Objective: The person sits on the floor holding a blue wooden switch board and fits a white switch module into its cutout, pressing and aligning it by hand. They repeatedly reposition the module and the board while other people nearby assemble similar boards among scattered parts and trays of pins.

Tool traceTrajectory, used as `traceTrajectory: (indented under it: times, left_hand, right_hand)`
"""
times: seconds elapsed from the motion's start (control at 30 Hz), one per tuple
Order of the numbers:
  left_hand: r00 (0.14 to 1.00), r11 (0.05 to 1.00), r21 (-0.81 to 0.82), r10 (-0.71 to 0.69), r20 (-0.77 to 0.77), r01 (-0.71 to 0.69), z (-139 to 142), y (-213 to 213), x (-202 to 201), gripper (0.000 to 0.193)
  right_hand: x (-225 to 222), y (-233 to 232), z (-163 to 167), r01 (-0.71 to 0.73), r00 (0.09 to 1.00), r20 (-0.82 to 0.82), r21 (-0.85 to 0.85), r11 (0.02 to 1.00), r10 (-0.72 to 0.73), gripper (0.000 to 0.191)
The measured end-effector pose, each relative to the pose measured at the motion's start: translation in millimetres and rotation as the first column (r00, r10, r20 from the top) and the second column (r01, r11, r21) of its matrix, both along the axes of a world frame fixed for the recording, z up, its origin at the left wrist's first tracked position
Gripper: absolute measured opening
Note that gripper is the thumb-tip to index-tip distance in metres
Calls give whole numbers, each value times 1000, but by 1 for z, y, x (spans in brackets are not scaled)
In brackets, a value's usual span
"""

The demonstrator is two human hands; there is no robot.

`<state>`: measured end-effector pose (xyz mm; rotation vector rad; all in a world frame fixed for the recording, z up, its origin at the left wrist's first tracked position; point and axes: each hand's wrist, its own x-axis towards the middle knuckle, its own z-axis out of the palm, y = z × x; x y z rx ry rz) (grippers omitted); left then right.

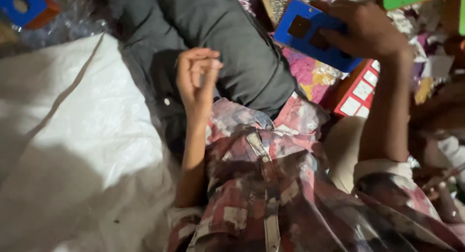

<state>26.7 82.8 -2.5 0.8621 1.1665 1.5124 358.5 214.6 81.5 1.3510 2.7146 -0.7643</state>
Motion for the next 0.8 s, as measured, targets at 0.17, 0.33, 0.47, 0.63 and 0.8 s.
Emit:
traceTrajectory:
  times: [0.17, 0.33, 0.47, 0.63, 0.8]
  left_hand:
    - [995, 997, -66, 56, 87, -50, -24, 17, 0, 11]
    - [995, 995, -99, 23, 101, -13, -30, 17, -1, 10]
    - [997, 995, -97, 45, 65, -38, -31, 19, -1, 10]
    - [999, 994, -106, 30, 31, -26, -33, 20, -1, 10]
    - [1000, 998, -61, 4, 29, -2, -20, 21, 4, 10]
  right_hand:
    - [45, -19, -90, 252, 966, 136, -266, 930, -222, 60]
    - [60, -30, -125, 192, 960, -126, -352, 916, -250, 62]
    - [47, -13, -145, 75, 958, -230, -379, 923, -172, 53]
    - [42, -9, -156, 29, 961, -277, 70, 997, -8, 45]
    - [51, -17, -115, 313, 942, -178, 153, 937, -286, 32]
